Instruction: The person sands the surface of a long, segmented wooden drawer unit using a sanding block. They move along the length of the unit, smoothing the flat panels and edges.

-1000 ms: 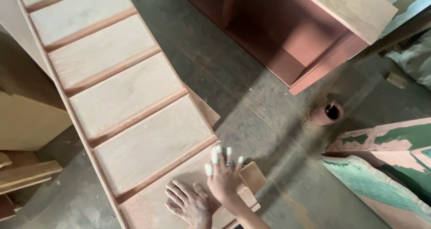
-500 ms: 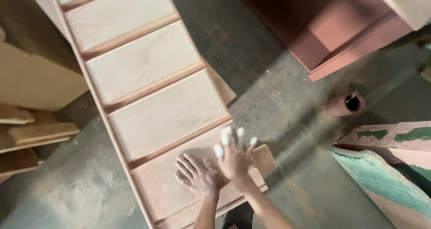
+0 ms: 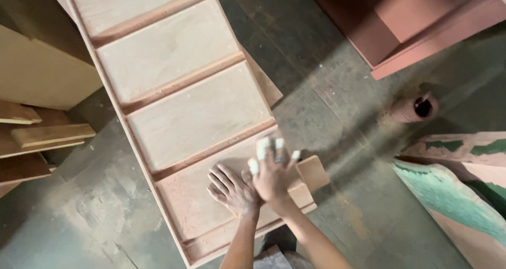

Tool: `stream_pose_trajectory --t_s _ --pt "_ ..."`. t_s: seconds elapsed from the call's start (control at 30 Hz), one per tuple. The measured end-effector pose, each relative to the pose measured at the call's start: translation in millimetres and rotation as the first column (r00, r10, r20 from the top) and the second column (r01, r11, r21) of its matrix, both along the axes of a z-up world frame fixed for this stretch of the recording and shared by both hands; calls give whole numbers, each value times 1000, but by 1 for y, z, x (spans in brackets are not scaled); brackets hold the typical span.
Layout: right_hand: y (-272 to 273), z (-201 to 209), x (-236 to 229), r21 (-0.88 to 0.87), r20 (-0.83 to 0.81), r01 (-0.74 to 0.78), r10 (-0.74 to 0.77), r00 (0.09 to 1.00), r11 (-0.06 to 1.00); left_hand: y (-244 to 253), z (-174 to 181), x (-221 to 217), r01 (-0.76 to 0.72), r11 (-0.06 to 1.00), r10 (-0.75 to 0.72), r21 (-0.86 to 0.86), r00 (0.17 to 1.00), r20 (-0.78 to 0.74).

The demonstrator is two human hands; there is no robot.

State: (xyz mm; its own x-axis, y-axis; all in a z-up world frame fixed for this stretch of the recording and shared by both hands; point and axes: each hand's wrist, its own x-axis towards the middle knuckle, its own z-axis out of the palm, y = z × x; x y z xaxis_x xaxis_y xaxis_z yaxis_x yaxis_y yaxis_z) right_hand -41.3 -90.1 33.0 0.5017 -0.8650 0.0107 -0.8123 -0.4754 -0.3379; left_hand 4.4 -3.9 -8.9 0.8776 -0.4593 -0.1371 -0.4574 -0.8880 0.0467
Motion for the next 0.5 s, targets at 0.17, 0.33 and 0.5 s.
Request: stream_pose_trajectory --t_s 0.17,0.33,0.5 --pt "-22 2 -9 -15 -65 69 -70 995 997 -2 4 0 -9 997 8 -78 1000 -16" --pt "-4 -9 -12 -35 -40 -1 -1 999 999 -3 7 2 -15 999 14 -36 999 -34" --pt "-17 -19 -16 -36 -52 98 -100 994 994 -1 8 2 -7 999 6 -44 999 -41"
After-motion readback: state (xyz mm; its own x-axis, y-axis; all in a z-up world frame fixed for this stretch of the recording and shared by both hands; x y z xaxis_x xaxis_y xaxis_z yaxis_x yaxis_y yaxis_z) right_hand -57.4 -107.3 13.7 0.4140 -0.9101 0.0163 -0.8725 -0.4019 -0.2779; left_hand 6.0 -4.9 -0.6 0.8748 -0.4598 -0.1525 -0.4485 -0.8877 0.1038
